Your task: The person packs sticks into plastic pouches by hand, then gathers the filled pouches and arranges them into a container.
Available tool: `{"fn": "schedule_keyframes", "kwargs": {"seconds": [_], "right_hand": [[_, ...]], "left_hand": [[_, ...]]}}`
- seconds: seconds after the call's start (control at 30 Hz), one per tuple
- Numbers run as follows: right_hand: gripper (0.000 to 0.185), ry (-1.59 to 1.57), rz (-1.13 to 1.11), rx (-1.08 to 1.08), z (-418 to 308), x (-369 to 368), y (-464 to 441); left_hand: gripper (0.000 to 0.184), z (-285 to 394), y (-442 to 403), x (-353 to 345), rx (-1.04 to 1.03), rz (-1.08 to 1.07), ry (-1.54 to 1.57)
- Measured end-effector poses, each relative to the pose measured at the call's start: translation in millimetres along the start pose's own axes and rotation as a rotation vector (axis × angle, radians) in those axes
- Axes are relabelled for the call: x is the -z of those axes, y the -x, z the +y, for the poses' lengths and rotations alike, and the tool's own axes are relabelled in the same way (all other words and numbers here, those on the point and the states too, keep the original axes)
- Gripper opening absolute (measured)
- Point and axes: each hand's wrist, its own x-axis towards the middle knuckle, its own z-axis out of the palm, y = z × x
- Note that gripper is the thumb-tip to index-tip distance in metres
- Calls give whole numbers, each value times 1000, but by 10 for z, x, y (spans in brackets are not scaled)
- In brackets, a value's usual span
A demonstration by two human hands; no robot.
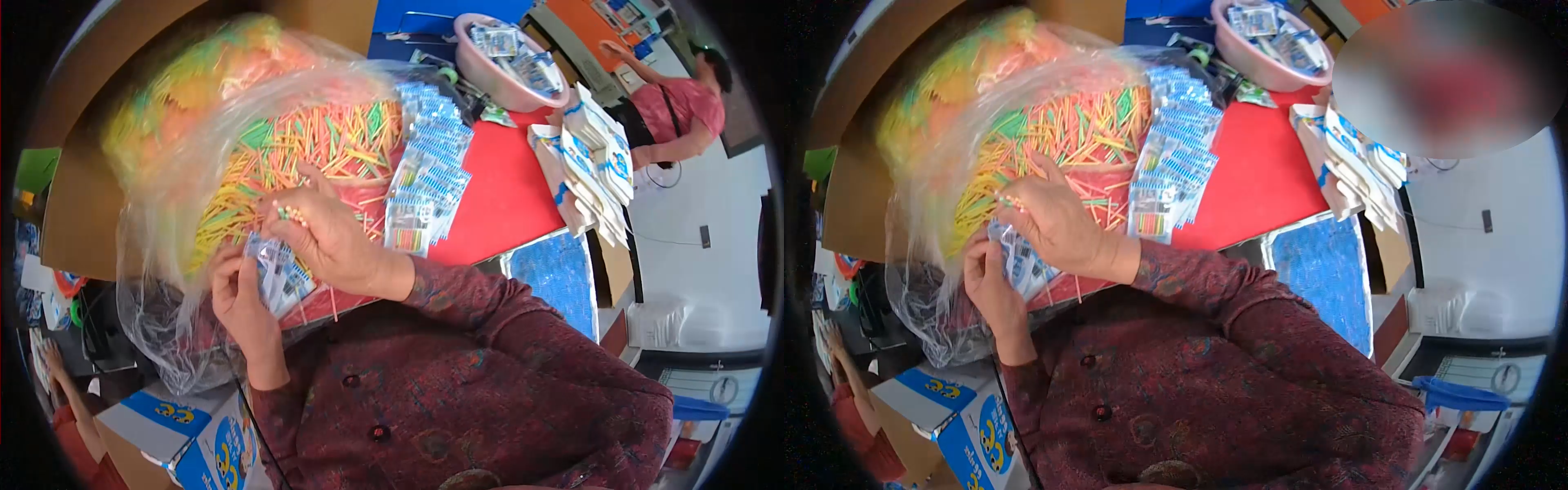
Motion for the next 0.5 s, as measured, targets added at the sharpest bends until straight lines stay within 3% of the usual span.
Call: {"fn": "schedule_keyframes", "kwargs": {"seconds": [0.23, 0.3, 0.37, 0.4, 0.43, 0.47, 0.5], "right_hand": [[19, 54, -39, -91, -6, -58, 59], [20, 43, 65, 31, -1, -98, 58], [22, 3, -82, -55, -59, -29, 73], [22, 119, -20, 11, -35, -107, 117], [22, 251, -67, 138, 175, -127, 182], [22, 38, -120, -109, 35, -63, 97], [21, 75, -260, -182, -12, 12, 19]], "left_hand": [[6, -9, 57, -34, -32, -10, -64], [8, 10, 48, 52, -97, -29, -197], [10, 22, 54, 29, -112, -10, -282], [9, -13, 16, 70, -230, -16, -361], [6, 68, 50, 36, -110, -24, -263], [6, 97, 69, -4, -159, -15, -286], [7, 87, 46, 1, -206, -15, -306]]}}
